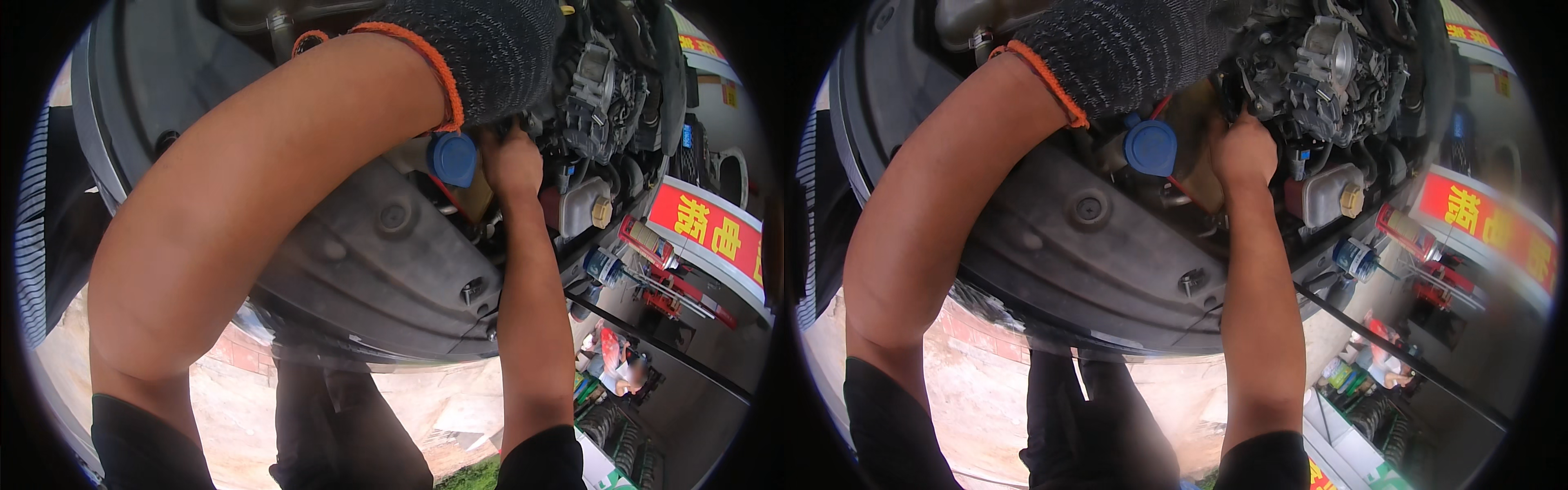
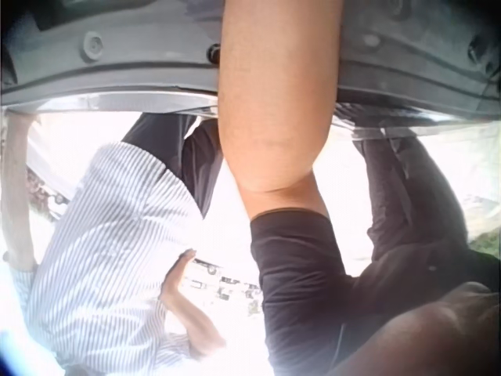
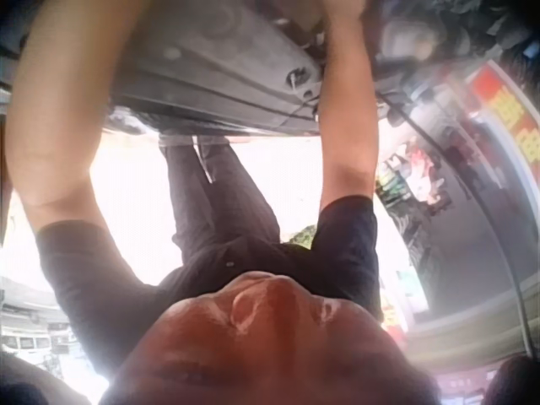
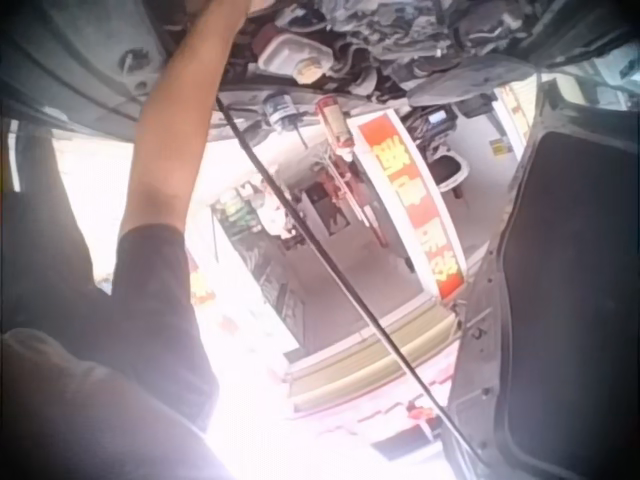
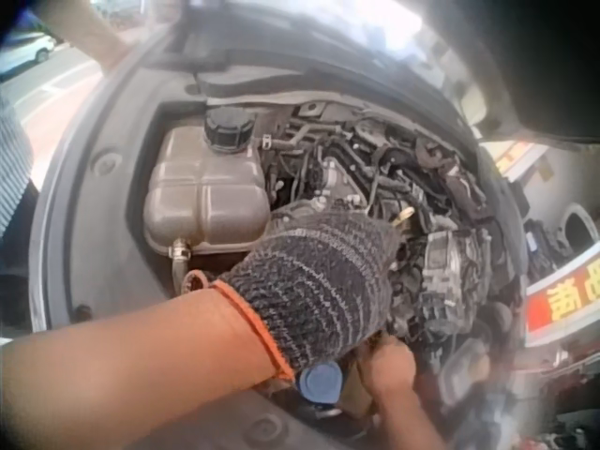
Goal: The person works on a car engine with the hood open, using a wrench and other tools to adjust components. They repeatedly reach into the engine bay, manipulate hoses and parts, and use tools to tighten or loosen bolts while another person observes.
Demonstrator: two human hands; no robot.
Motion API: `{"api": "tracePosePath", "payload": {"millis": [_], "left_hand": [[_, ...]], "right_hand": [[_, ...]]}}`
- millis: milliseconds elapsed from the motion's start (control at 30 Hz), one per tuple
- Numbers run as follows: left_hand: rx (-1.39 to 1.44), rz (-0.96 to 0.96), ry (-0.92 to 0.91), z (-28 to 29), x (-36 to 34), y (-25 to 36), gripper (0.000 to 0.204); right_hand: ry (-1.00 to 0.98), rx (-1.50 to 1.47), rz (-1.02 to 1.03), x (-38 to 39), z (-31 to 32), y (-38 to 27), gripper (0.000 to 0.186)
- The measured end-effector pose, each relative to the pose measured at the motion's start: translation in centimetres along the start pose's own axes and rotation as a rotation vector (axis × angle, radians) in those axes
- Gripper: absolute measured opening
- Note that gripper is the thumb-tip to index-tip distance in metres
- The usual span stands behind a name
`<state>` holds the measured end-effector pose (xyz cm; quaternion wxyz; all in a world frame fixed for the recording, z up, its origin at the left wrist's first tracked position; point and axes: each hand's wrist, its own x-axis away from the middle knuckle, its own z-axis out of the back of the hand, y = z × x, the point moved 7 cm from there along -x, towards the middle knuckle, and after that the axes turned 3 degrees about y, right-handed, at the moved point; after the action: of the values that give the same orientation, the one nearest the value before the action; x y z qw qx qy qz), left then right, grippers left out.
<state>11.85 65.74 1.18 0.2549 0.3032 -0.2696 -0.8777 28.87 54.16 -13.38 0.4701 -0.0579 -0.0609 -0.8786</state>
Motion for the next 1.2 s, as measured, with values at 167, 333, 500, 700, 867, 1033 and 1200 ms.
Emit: {"api": "tracePosePath", "payload": {"millis": [167, 333, 500, 700, 867, 1033, 1200], "left_hand": [[-0.008, 0.003, 0.001, 0.3, 0.2, 0.0, 0.023], [-0.002, 0.001, 0.010, 0.8, 0.3, 0.1, 0.022], [-0.006, -0.007, 0.021, 1.4, 0.1, 0.1, 0.022], [0.002, -0.015, 0.042, 0.3, -0.6, -0.3, 0.021], [-0.074, 0.042, 0.074, 0.6, 0.3, -2.0, 0.021], [-0.223, -0.022, 0.241, -0.2, 1.0, -4.5, 0.033], [-0.387, 0.173, 0.005, 2.6, 4.0, 2.8, 0.035]], "right_hand": [[-0.030, 0.004, -0.127, -0.1, -0.3, 1.6, 0.058], [0.033, -0.018, -0.137, 0.7, -0.3, 3.1, 0.059], [0.023, -0.060, -0.084, 3.3, 0.2, 2.9, 0.055], [0.042, -0.650, 0.008, 10.6, 4.4, 2.7, 0.060], [0.288, -0.675, 0.537, 25.1, 12.8, -0.2, 0.062], [0.092, -0.597, 0.061, 29.8, 14.1, 11.4, 0.057], [0.238, -0.661, -0.239, 27.5, 14.2, 26.7, 0.060]]}}
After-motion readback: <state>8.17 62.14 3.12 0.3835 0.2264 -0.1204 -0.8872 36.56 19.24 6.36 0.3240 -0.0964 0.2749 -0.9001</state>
